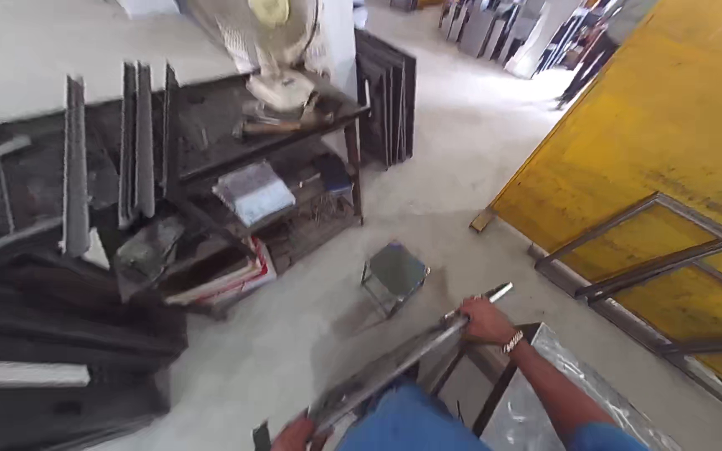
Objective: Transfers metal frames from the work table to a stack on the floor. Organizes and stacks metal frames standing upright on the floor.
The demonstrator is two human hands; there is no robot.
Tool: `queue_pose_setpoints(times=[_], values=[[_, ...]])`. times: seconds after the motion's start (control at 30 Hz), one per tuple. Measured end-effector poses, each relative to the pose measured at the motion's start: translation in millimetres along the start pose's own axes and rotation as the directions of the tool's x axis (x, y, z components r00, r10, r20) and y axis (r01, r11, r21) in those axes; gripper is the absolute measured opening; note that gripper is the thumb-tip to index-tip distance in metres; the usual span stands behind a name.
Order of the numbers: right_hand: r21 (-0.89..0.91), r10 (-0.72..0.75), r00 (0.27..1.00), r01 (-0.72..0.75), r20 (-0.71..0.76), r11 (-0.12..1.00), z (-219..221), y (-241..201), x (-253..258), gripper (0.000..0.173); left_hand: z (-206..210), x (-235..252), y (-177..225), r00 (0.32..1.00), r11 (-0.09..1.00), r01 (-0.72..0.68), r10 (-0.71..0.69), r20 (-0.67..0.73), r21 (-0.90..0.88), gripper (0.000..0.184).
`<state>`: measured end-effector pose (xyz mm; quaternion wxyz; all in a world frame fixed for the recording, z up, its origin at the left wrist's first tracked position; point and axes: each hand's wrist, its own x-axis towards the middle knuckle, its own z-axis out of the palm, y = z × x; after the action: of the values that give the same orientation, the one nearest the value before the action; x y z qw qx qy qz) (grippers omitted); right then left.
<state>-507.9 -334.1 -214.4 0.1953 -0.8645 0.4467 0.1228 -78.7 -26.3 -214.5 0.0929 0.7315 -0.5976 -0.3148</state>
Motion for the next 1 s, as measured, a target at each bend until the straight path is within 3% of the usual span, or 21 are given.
queue_pose_setpoints(times=[0.1,0.33,0.6,0.8,1.0], values=[[-0.035,0.014,0.999,-0.015,-0.029,0.999,-11,-7,22,0.031,17,1,-15,0.982,0.998,-0.059,0.056,-0.181,-0.013,0.038],[-0.13,-0.115,0.992,0.107,-0.059,0.986,-42,-52,87,0.031,49,-40,-27,0.937,0.987,0.017,-0.071,-0.342,-0.16,0.035],[-0.24,-0.221,0.975,0.224,0.038,0.945,-82,-103,157,0.031,57,-50,-22,0.866,0.964,0.12,-0.218,-0.45,-0.237,0.038],[-0.282,-0.233,0.97,0.243,0.068,0.928,-83,-95,174,0.031,76,-44,-6,0.834,0.957,0.143,-0.254,-0.489,-0.252,0.039],[-0.18,-0.193,0.981,0.191,0.007,0.965,-63,-32,169,0.03,62,-3,11,0.865,0.988,0.089,-0.138,-0.482,-0.123,0.03]])
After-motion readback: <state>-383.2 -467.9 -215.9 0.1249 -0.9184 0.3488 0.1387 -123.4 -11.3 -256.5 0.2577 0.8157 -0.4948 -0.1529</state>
